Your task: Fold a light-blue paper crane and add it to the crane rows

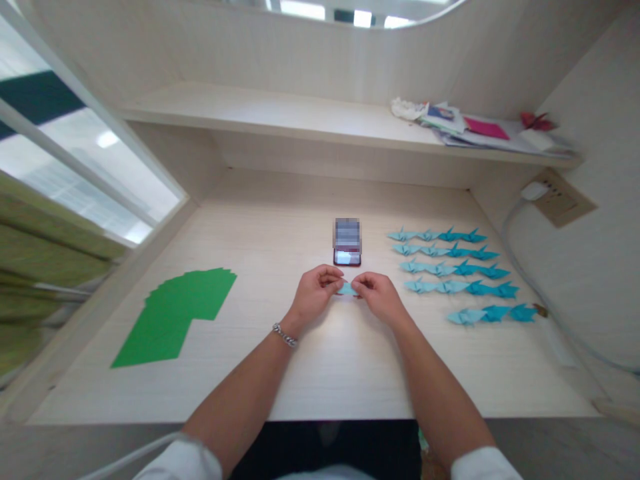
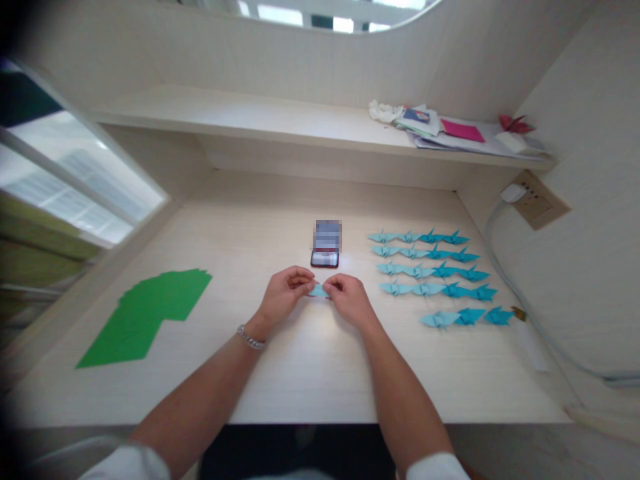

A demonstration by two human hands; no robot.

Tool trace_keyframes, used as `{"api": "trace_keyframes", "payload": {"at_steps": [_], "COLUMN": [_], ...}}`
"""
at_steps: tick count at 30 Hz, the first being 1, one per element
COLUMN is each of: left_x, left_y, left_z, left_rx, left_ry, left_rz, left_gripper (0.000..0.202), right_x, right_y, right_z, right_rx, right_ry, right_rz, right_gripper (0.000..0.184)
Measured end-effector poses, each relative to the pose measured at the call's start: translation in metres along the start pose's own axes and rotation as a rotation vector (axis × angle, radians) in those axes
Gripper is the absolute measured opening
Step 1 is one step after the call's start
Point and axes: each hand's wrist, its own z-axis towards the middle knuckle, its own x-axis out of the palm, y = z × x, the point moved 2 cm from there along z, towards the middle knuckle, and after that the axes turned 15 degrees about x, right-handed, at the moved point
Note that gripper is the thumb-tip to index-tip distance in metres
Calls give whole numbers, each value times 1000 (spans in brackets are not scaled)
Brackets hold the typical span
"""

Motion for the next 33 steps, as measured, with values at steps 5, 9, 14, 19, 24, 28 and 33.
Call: {"api": "trace_keyframes", "payload": {"at_steps": [5, 9, 14, 19, 24, 28, 33], "left_x": [1, 0, 1, 3, 3, 5, 6], "left_y": [-1, -4, -4, -1, -2, -4, -5], "left_z": [1, 5, 6, 4, 3, 3, 4], "left_rx": [-18, -19, -37, -40, -20, 1, 7], "left_ry": [47, -9, -12, -21, 1, -19, -77], "left_rz": [-63, -100, -22, -28, -30, -67, -114], "left_gripper": [34, 42, 49, 39, 41, 49, 53], "right_x": [-2, -2, 0, 1, 3, 5, 6], "right_y": [-5, -3, 1, 10, 16, 17, 16], "right_z": [4, 4, 2, -5, -11, -13, -12], "right_rx": [23, 38, 29, -51, -127, -130, -71], "right_ry": [37, -73, -119, -126, -183, -248, -251], "right_rz": [45, 140, 260, 115, 43, 42, 161], "right_gripper": [18, 20, 24, 19, 18, 17, 22]}}
